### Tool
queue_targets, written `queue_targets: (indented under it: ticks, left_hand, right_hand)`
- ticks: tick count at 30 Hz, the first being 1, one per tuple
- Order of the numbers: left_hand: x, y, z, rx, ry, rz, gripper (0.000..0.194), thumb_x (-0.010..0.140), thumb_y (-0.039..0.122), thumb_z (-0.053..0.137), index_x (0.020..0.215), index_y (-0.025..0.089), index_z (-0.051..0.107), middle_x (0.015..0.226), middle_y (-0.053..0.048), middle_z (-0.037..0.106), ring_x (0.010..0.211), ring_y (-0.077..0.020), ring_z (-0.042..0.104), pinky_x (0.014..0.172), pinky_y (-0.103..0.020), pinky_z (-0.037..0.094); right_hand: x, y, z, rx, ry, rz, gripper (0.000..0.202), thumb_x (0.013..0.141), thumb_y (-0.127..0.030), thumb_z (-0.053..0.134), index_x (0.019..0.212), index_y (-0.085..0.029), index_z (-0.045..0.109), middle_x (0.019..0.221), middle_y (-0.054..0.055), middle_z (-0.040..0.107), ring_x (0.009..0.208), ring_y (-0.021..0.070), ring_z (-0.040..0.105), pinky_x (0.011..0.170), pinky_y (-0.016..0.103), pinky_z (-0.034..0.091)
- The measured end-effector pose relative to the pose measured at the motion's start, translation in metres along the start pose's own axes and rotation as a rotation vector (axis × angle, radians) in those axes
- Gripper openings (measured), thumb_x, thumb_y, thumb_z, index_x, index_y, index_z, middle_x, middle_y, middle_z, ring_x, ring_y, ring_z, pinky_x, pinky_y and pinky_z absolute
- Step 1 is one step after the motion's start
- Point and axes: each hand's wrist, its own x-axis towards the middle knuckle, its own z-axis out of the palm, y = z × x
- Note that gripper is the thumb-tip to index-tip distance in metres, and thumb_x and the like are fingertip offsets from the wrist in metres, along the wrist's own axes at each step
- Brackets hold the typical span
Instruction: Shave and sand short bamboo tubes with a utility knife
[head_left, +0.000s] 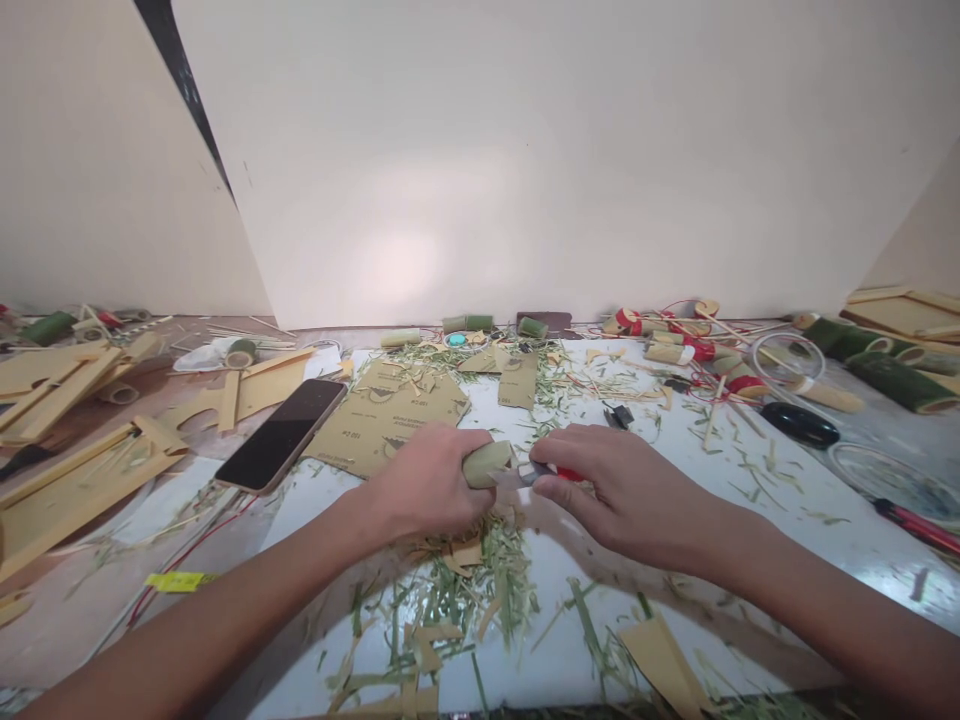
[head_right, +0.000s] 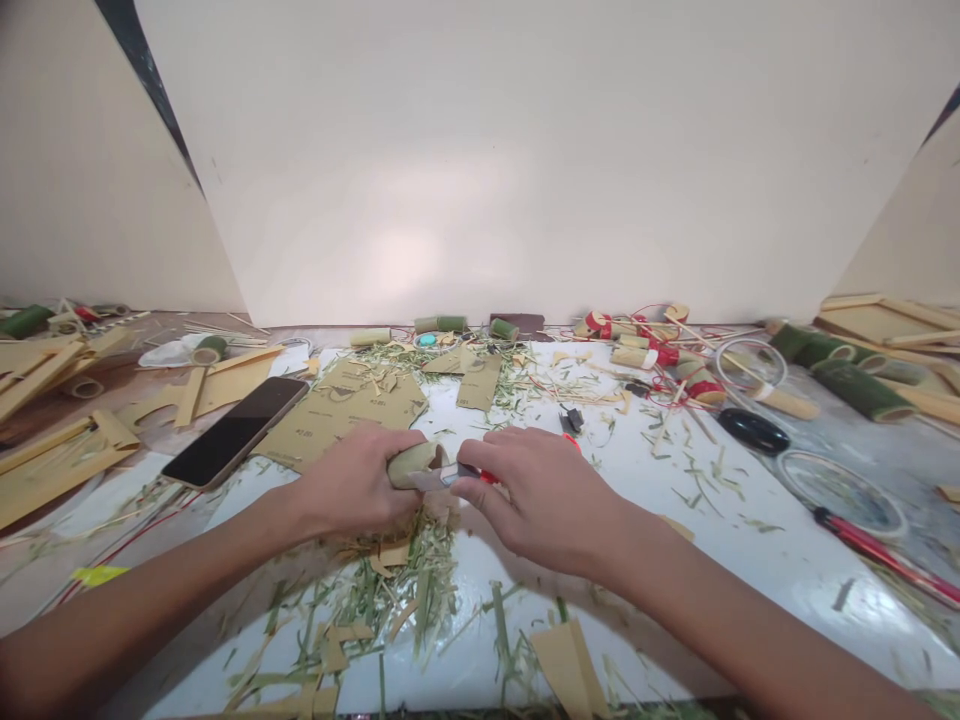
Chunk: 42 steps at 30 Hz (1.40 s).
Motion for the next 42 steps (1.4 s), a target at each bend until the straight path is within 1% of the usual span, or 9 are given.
queue_targets:
  ticks: [5, 9, 13, 18, 24, 28, 35, 39, 42]
  left_hand:
    - [0.000, 0.001, 0.003, -0.230, -0.061, -0.120, 0.012, 0.075, 0.028, 0.055, 0.067, 0.019, 0.053, 0.061, 0.004, 0.053, 0.056, -0.0110, 0.046, 0.050, -0.023, 0.031]
    - [-0.002, -0.001, 0.004, -0.308, -0.031, -0.171, 0.012, 0.073, 0.029, 0.058, 0.069, 0.019, 0.053, 0.063, 0.004, 0.053, 0.058, -0.0117, 0.048, 0.052, -0.023, 0.034]
    - [-0.003, 0.000, 0.004, -0.214, 0.023, -0.155, 0.009, 0.071, 0.026, 0.058, 0.070, 0.020, 0.053, 0.065, 0.003, 0.057, 0.061, -0.0138, 0.052, 0.053, -0.024, 0.033]
    - [-0.003, 0.006, 0.007, -0.014, 0.103, -0.082, 0.007, 0.071, 0.027, 0.057, 0.070, 0.021, 0.053, 0.066, 0.002, 0.059, 0.060, -0.0149, 0.052, 0.052, -0.026, 0.027]
    - [-0.004, 0.010, 0.012, 0.071, 0.113, -0.043, 0.008, 0.074, 0.030, 0.055, 0.074, 0.022, 0.055, 0.069, 0.000, 0.063, 0.061, -0.0167, 0.053, 0.052, -0.026, 0.026]
    - [0.005, 0.009, 0.007, 0.068, 0.124, -0.018, 0.009, 0.076, 0.030, 0.057, 0.076, 0.022, 0.054, 0.070, -0.001, 0.062, 0.062, -0.0174, 0.052, 0.053, -0.027, 0.028]
    - [0.051, -0.015, -0.005, -0.503, 0.145, 0.006, 0.025, 0.092, 0.045, 0.046, 0.095, 0.021, 0.048, 0.083, -0.001, 0.058, 0.076, -0.0174, 0.054, 0.070, -0.032, 0.042]
    - [0.074, -0.039, 0.006, -0.925, 0.159, -0.004, 0.023, 0.089, 0.038, 0.055, 0.100, 0.020, 0.047, 0.090, -0.003, 0.061, 0.082, -0.0172, 0.057, 0.075, -0.032, 0.045]
    - [0.082, -0.052, 0.015, -0.994, 0.164, -0.038, 0.022, 0.085, 0.034, 0.061, 0.097, 0.020, 0.049, 0.087, -0.002, 0.058, 0.077, -0.0147, 0.055, 0.071, -0.029, 0.045]
  right_hand:
    - [0.001, 0.005, 0.002, -0.053, 0.171, 0.003, 0.031, 0.098, -0.042, 0.039, 0.082, -0.020, 0.054, 0.072, 0.003, 0.057, 0.069, 0.0185, 0.048, 0.063, 0.030, 0.030]
    - [0.001, 0.013, -0.003, 0.176, 0.296, 0.147, 0.034, 0.098, -0.047, 0.035, 0.084, -0.021, 0.052, 0.072, 0.002, 0.055, 0.065, 0.0168, 0.048, 0.060, 0.029, 0.034]
    - [0.003, 0.006, -0.006, 0.534, 0.138, 0.301, 0.030, 0.090, -0.052, 0.052, 0.091, -0.023, 0.059, 0.061, -0.004, 0.048, 0.054, 0.0126, 0.041, 0.051, 0.025, 0.031]
    - [0.008, -0.012, -0.003, 0.645, -0.011, 0.290, 0.017, 0.086, -0.038, 0.060, 0.087, -0.023, 0.070, 0.060, -0.005, 0.048, 0.055, 0.0115, 0.040, 0.053, 0.026, 0.030]
    - [0.009, -0.013, -0.001, 0.775, -0.058, 0.303, 0.020, 0.082, -0.032, 0.062, 0.067, -0.020, 0.061, 0.054, -0.007, 0.037, 0.050, 0.0092, 0.033, 0.049, 0.025, 0.027]
    - [0.019, -0.003, -0.007, 0.895, -0.087, 0.302, 0.018, 0.080, -0.032, 0.065, 0.070, -0.019, 0.060, 0.053, -0.007, 0.039, 0.048, 0.0080, 0.031, 0.046, 0.024, 0.023]
    - [0.058, 0.033, -0.028, 1.266, 0.111, 0.318, 0.031, 0.082, -0.043, 0.068, 0.084, -0.023, 0.044, 0.055, -0.011, 0.030, 0.047, 0.0071, 0.026, 0.044, 0.022, 0.025]
    - [0.064, 0.039, -0.029, 0.994, -0.035, 0.358, 0.031, 0.094, -0.054, 0.047, 0.089, -0.026, 0.034, 0.066, -0.008, 0.039, 0.049, 0.0086, 0.032, 0.044, 0.023, 0.031]
    - [0.065, 0.036, -0.023, 0.544, 0.052, 0.323, 0.030, 0.099, -0.049, 0.031, 0.085, -0.024, 0.037, 0.063, -0.006, 0.042, 0.051, 0.0115, 0.037, 0.048, 0.026, 0.031]
